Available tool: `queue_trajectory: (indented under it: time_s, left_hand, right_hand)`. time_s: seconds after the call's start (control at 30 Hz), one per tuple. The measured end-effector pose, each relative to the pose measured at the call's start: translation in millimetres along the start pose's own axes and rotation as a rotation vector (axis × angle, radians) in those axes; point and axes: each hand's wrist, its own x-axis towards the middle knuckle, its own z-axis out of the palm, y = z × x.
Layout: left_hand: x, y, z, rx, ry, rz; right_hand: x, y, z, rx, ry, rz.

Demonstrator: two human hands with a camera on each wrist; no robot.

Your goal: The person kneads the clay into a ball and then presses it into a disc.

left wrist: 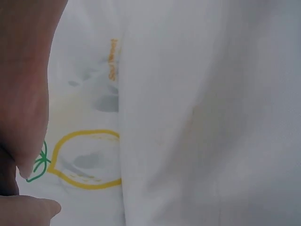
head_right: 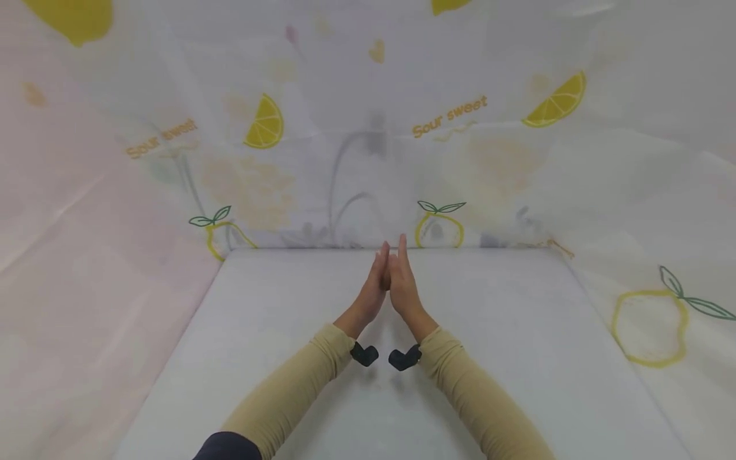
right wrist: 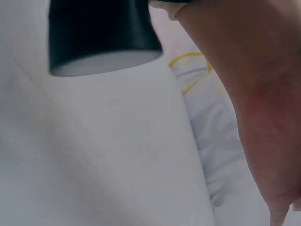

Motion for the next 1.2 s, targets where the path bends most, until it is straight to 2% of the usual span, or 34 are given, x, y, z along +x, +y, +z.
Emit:
queue_trajectory:
  time_s: [0.17,0.33,0.53,0.7,0.83,0.93,1.07,1.2]
  left_hand:
    - [-3.5,2.0,4.8,-0.021,0.004,0.043]
    - [-7.0,7.8,8.8,-0.011,0.042,0.092]
    - [-4.7,14.0,8.8,-0.003,0.106,0.098]
    - [-0.4,14.8,4.9,0.045,0.211,0.065]
    - [2.7,13.5,-2.8,0.083,0.260,0.024]
    - [5.1,13.4,-8.3,0.086,0.278,-0.019]
    - [5.0,14.6,-12.0,0.076,0.295,-0.097]
    - [4.7,13.3,-12.1,0.090,0.279,-0.104]
  right_hand:
    - [7.0,4.7,-0.7,0.052,0.023,0.070]
    - [4.0,12.2,-1.2,0.097,0.006,0.121]
    - [-6.0,16.9,2.6,0.183,-0.018,0.100]
    - [-14.1,13.2,9.9,0.213,-0.044,0.070]
    - [-16.9,31.8,20.2,0.212,-0.055,0.028]
    - [-17.2,43.6,26.5,0.197,-0.052,-0.020]
    - [-17.6,37.9,29.0,0.175,-0.048,-0.061]
    - [-12.2,34.2,29.6,0.174,-0.023,-0.053]
